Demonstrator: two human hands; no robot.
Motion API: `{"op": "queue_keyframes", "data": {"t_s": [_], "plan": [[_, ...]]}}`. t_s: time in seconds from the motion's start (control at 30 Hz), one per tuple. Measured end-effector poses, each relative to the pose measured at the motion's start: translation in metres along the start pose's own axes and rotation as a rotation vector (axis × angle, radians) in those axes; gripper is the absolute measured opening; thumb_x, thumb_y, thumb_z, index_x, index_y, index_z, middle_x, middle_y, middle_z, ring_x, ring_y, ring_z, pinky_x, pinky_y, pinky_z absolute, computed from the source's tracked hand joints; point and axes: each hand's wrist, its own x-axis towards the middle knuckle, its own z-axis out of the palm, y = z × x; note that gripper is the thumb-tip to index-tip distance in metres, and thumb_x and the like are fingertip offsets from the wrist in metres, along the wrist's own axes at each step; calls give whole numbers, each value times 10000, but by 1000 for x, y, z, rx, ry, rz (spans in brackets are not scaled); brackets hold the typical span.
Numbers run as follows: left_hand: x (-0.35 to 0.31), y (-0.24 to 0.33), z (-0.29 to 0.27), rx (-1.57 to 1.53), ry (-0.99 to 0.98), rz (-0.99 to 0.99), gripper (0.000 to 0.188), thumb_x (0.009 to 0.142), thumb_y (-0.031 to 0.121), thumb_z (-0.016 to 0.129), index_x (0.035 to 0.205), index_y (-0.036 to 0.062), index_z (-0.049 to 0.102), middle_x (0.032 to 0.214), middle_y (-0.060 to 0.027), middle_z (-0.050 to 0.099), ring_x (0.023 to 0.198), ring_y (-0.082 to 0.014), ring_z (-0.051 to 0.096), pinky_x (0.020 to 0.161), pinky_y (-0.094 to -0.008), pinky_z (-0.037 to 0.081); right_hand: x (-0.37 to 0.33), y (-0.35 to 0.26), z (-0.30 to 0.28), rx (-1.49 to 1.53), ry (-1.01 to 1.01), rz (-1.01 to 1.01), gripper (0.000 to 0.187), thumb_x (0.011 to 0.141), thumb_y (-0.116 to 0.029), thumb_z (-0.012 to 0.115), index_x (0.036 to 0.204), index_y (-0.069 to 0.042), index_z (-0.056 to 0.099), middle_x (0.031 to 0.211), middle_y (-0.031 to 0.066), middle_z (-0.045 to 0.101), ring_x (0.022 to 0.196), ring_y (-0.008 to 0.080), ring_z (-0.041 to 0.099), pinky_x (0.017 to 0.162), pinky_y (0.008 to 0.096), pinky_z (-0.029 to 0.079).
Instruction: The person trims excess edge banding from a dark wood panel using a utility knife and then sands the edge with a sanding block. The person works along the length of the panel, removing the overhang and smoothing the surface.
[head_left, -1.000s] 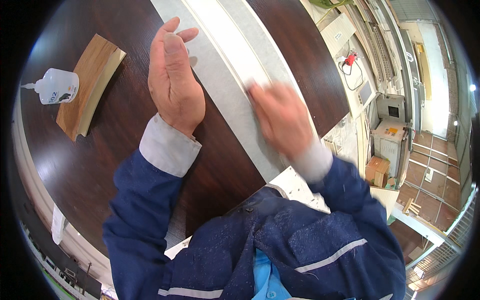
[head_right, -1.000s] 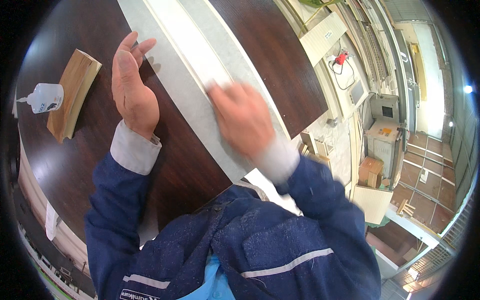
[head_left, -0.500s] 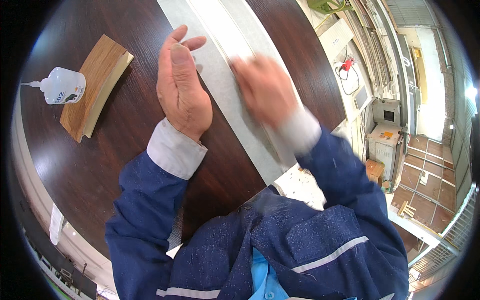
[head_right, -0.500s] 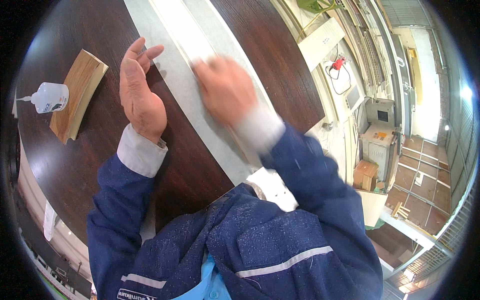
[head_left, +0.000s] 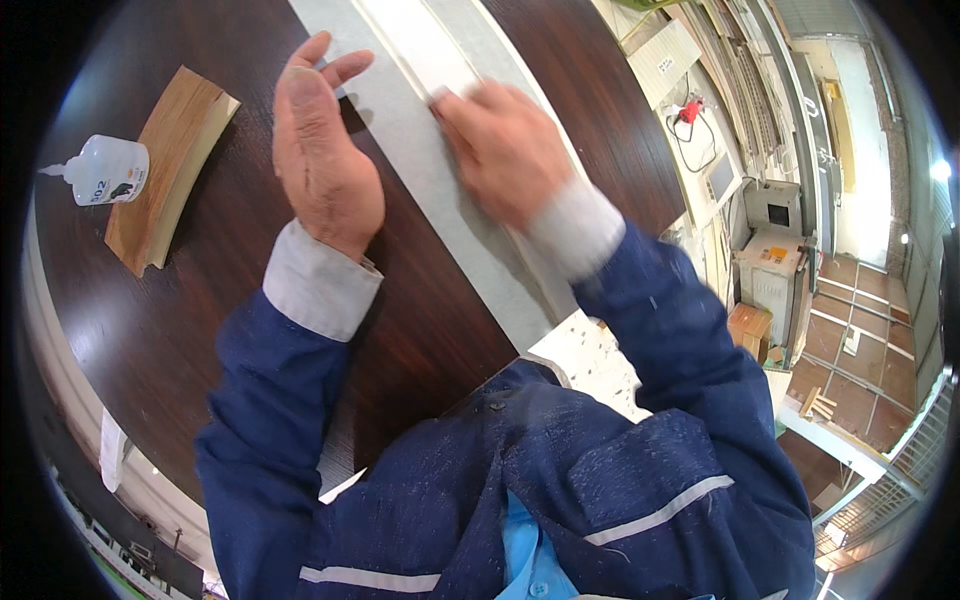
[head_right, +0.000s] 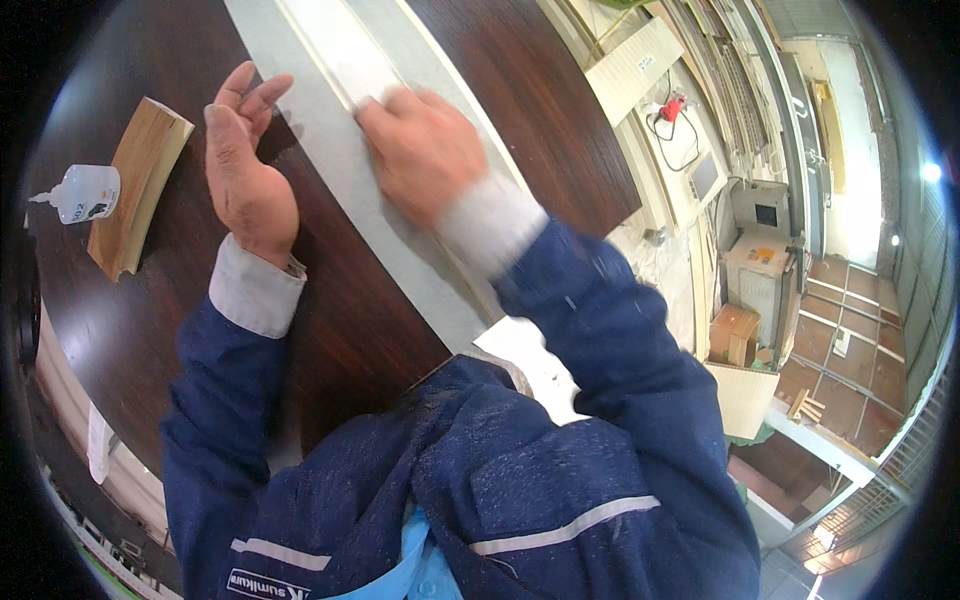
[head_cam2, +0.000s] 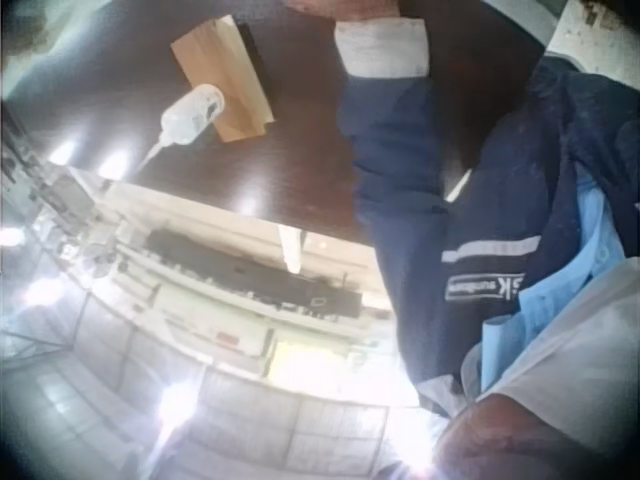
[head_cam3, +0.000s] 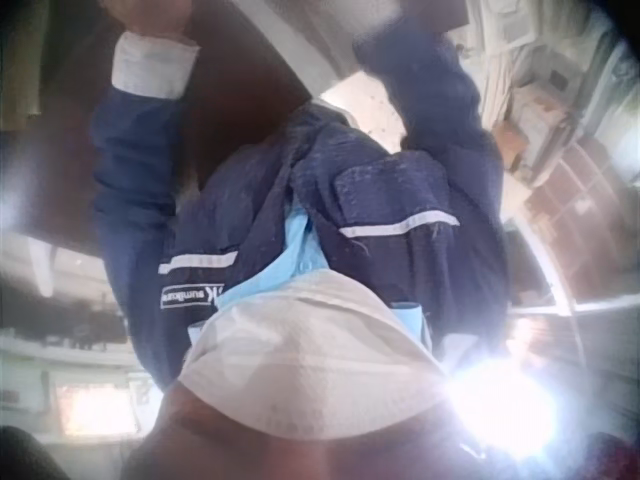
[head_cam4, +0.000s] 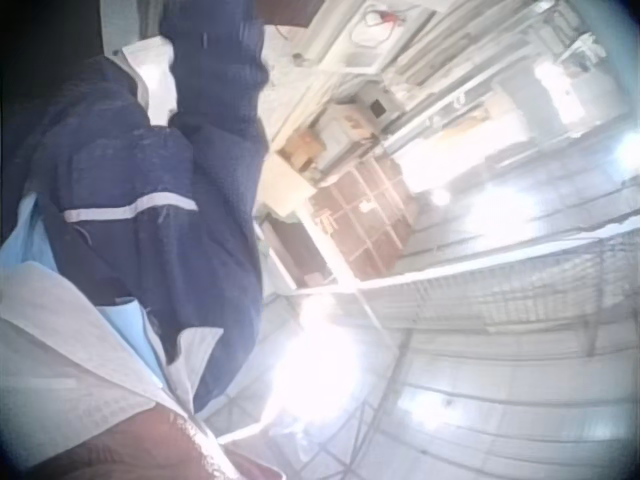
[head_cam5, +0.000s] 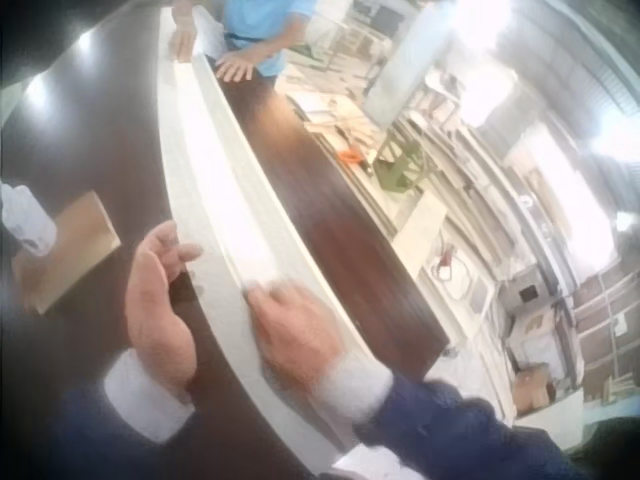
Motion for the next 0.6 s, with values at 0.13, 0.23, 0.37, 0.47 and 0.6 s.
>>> {"op": "queue_keyframes", "data": {"t_s": [0.13,0.23,0.37,0.47,0.6], "plan": [[0,2,-4,77,14,22,828,1160,654,223,1554,-24,487,1368,-170,704,1367,-280,556,1259,-428,317,-33,-14,-15,-29,-91,136,260,1003,-83,676,1256,-60,734,975,126,682,926,324,673,800,442,561],[2,-1,-2,56,19,43,827,1162,653,228,1556,-27,489,1350,-169,713,1379,-285,550,1260,-423,315,-106,-44,-54,-22,-13,150,282,991,-93,712,1269,-63,743,879,86,650,810,242,647,703,391,536],[1,-5,3,67,31,71,818,1164,645,244,1541,-32,506,1336,-163,721,1338,-259,564,1230,-419,340,-72,-22,-33,-26,-82,113,280,994,-75,712,1267,-73,772,937,130,684,845,328,677,753,437,554],[2,-4,0,10,30,38,842,1155,670,250,1528,-34,523,1328,-152,733,1263,-242,593,1186,-435,381,15,6,4,-24,-23,29,201,1028,-165,644,1200,-102,726,968,156,649,909,379,663,777,500,546],[2,0,-6,93,28,51,877,1142,699,229,1529,-31,525,1338,-155,734,1304,-271,585,1218,-431,357,-24,-18,-22,17,-72,141,250,1035,-147,659,1268,-92,730,931,148,628,883,353,649,771,480,526]]}}
